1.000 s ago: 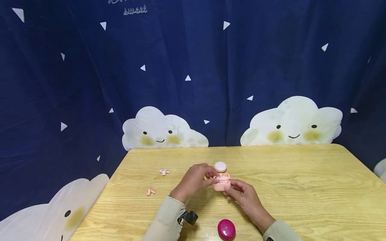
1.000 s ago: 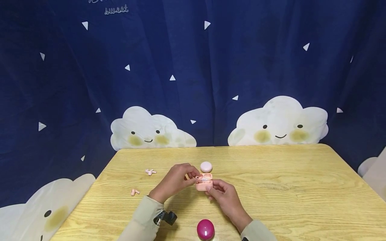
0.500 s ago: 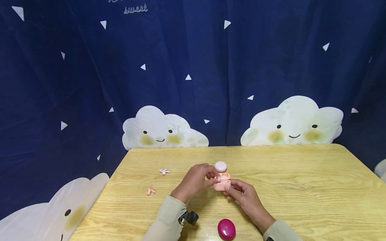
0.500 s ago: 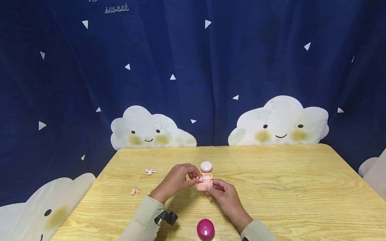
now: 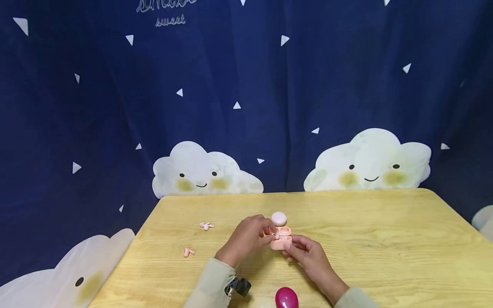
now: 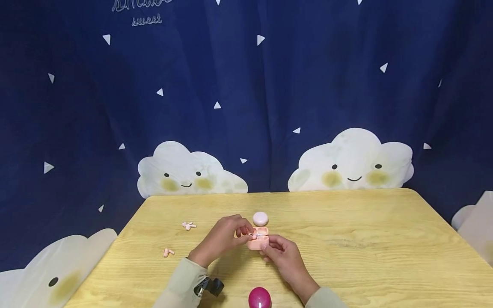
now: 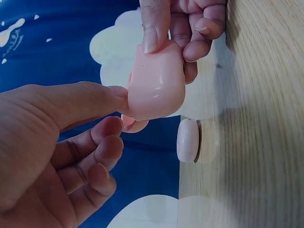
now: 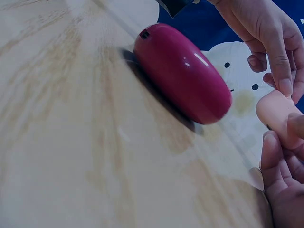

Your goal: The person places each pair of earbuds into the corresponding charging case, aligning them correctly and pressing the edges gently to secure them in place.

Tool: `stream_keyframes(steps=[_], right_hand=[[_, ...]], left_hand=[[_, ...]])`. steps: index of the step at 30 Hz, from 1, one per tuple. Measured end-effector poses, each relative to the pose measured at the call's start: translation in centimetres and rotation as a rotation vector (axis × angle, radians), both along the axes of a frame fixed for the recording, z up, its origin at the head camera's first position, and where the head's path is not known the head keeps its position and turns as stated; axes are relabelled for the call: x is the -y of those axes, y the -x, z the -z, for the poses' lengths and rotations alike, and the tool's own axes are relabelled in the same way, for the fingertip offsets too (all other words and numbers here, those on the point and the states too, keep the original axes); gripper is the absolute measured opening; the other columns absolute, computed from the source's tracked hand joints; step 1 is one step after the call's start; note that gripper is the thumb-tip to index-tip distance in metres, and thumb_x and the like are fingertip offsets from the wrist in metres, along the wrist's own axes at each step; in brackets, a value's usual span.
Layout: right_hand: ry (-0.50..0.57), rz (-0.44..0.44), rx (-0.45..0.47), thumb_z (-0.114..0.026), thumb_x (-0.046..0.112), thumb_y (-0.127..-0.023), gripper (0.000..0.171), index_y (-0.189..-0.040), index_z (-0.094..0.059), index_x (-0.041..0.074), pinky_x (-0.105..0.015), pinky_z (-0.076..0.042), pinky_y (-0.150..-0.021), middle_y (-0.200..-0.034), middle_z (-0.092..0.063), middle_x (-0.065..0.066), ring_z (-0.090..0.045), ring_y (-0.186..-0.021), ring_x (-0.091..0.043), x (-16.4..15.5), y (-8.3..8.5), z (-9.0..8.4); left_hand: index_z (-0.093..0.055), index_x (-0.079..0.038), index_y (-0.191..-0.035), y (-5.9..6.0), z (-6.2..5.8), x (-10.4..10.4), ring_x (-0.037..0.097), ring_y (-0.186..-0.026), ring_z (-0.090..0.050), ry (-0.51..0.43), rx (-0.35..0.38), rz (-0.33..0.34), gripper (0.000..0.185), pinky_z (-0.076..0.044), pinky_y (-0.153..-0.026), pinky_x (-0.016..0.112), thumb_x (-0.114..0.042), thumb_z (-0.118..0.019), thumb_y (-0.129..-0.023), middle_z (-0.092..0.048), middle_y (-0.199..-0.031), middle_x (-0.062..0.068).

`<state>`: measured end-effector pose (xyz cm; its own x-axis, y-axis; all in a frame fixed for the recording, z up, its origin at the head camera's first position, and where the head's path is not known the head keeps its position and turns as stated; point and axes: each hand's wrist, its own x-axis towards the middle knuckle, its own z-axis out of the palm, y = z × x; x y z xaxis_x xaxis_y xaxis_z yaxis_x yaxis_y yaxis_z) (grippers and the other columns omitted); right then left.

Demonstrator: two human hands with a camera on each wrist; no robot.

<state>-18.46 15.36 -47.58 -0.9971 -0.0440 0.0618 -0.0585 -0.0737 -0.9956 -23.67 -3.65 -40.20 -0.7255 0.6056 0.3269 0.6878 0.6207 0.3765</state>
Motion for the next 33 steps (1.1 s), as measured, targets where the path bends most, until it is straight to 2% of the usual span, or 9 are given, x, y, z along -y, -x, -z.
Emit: stream_keyframes(steps=[6,12,19,25,29,33], right_hand=[[0.000,-0.014,-0.004,-0.066,0.013,-0.092,0.039,-0.121,-0.056,-0.012,-0.033,-0.057,-0.073,-0.100,-0.068,-0.020,-0.068,-0.084,-0.020,0.2,0.1,0.0],[-0.009,-0.001,0.005,-0.066,0.013,-0.091,0.038,-0.119,-0.057,-0.012,-0.033,-0.057,-0.073,-0.099,-0.068,-0.019,-0.068,-0.085,-0.022,0.2,0.1,0.0],[-0.007,0.028,0.020,-0.067,0.010,-0.090,0.036,-0.117,-0.058,-0.012,-0.032,-0.057,-0.071,-0.097,-0.069,-0.019,-0.068,-0.084,-0.023,0.2,0.1,0.2],[-0.001,0.037,0.035,-0.067,0.010,-0.091,0.036,-0.118,-0.058,-0.011,-0.033,-0.057,-0.072,-0.099,-0.068,-0.020,-0.068,-0.084,-0.022,0.1,0.0,0.2],[-0.002,0.033,0.035,-0.067,0.011,-0.091,0.036,-0.118,-0.059,-0.010,-0.032,-0.057,-0.071,-0.099,-0.068,-0.020,-0.068,-0.084,-0.021,0.0,0.1,0.1],[-0.012,0.031,0.028,-0.067,0.014,-0.091,0.037,-0.118,-0.059,-0.010,-0.032,-0.057,-0.072,-0.100,-0.068,-0.019,-0.068,-0.085,-0.022,0.0,0.0,0.1]], left_hand=[[-0.070,-0.018,-0.087,-0.2,0.2,0.3,0.012,-0.069,-0.058,-0.021,-0.023,-0.002,0.007,-0.041,-0.060,0.016,-0.016,-0.076,-0.083,-0.057,-0.075,-0.009],[-0.068,-0.019,-0.085,-0.3,0.0,0.3,0.007,-0.067,-0.053,-0.015,-0.016,0.006,0.008,-0.040,-0.060,0.016,-0.015,-0.076,-0.083,-0.055,-0.074,-0.009],[-0.069,-0.018,-0.086,-0.2,-0.5,0.8,0.008,-0.066,-0.053,-0.009,0.004,-0.002,0.006,-0.041,-0.059,0.017,-0.016,-0.075,-0.084,-0.057,-0.074,-0.007],[-0.068,-0.019,-0.087,0.3,-1.3,2.2,0.004,-0.065,-0.049,0.013,0.057,-0.017,0.006,-0.043,-0.060,0.020,-0.018,-0.074,-0.086,-0.053,-0.072,-0.011],[-0.069,-0.015,-0.088,0.6,-2.1,3.5,0.006,-0.066,-0.051,0.018,0.088,-0.024,0.005,-0.044,-0.061,0.022,-0.015,-0.073,-0.086,-0.055,-0.071,-0.010],[-0.068,-0.015,-0.086,0.7,-2.5,4.6,0.007,-0.064,-0.050,-0.005,0.084,-0.050,0.006,-0.044,-0.061,0.025,-0.013,-0.073,-0.085,-0.056,-0.069,-0.009]])
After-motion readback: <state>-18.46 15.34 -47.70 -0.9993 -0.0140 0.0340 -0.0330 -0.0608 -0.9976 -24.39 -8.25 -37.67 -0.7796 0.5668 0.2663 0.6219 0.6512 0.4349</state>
